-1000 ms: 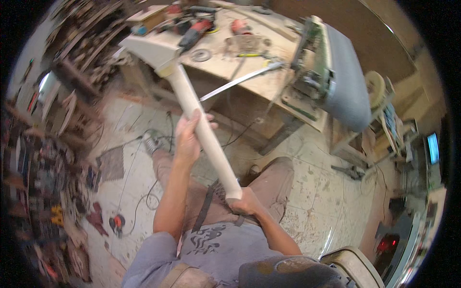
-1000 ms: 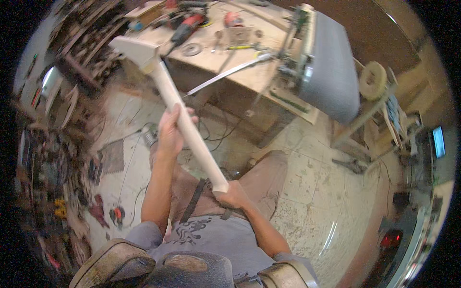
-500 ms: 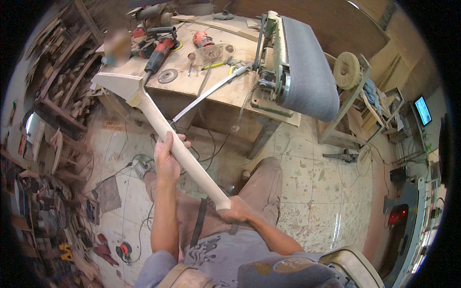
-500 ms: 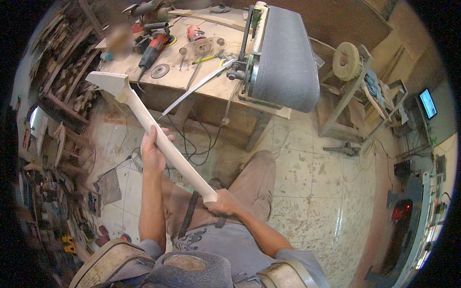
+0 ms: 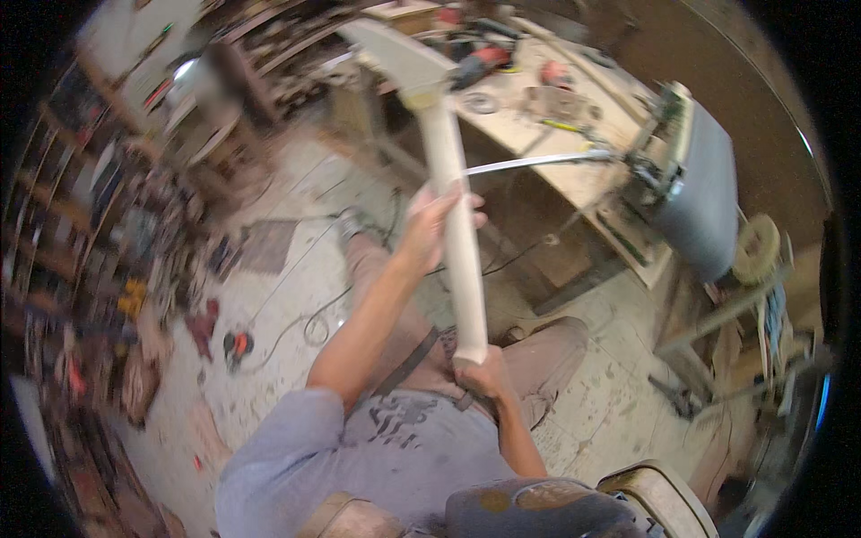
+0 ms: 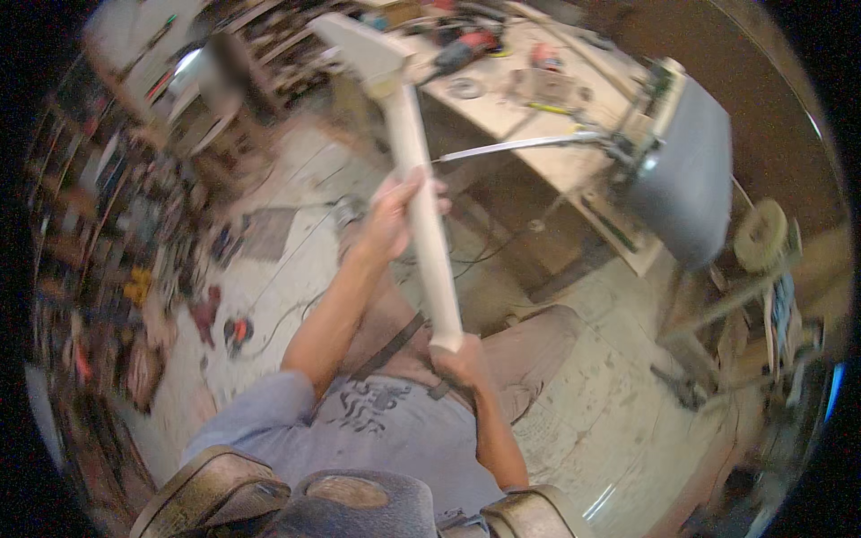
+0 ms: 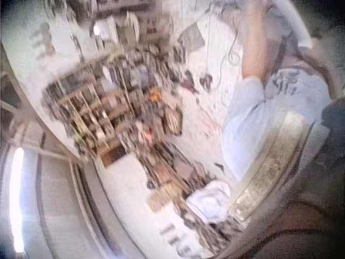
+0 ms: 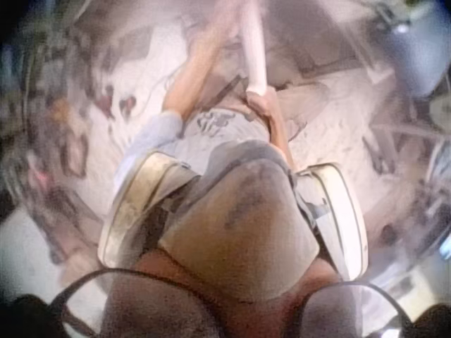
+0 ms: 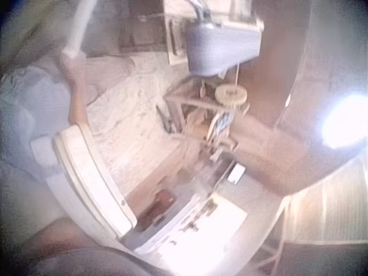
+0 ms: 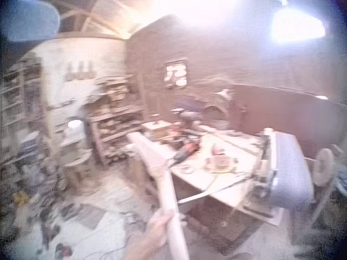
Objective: The person sands a wooden guitar neck using a belt sander, holding the neck with both hands and pressing it against the moving belt. They move the neck back and forth and rotate it to sand the length of the neck and the curved heel area.
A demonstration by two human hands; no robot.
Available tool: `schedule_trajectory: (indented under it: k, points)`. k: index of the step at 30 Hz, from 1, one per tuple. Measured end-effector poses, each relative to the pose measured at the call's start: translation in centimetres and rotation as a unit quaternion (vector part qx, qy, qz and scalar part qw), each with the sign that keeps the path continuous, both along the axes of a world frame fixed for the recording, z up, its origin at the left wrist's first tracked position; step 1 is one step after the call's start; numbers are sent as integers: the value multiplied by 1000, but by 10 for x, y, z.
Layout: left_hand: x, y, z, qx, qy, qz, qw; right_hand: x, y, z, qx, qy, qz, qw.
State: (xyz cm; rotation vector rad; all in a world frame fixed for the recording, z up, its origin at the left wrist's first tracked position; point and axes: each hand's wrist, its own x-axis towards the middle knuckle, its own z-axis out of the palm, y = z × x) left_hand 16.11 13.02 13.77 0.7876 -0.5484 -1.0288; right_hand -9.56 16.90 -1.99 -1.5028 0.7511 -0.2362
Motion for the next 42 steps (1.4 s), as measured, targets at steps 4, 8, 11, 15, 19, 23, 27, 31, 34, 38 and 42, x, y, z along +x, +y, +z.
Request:
schedule_trajectory:
  k: [4,8,11,15,19,23,27,31,34,38,42]
  points:
    - [-9,14,25,-4,-25,-8,1000,0,5,1,-2,-62,-2,998]
    - [-11,24,36,-2,-32,17,999,-3,6,9,34,-76,14,996]
    - [-3,17,34,-3,-32,44,999,-9,0,14,13,-72,-13,997]
    - [17,-2,21,-9,-7,75,997,-14,-14,3,18,-87,-79,993]
    - [41,-20,13,28,35,122,992,-20,-32,3,86,-144,-121,978]
    - [74,-37,7,57,78,137,986,-12,-43,-23,323,-217,-257,885]
    - [111,-51,4,71,145,114,980,-19,-58,-45,408,-233,-199,860]
    - [140,-54,2,100,215,102,966,20,-58,6,407,-212,-185,869]
    - [152,-54,13,123,266,87,952,84,-55,84,326,-192,-190,906]
    - [152,-38,27,150,334,76,927,152,-54,204,159,-163,-179,957]
    - [142,-29,91,205,391,50,896,148,-54,266,-87,-115,-156,977]
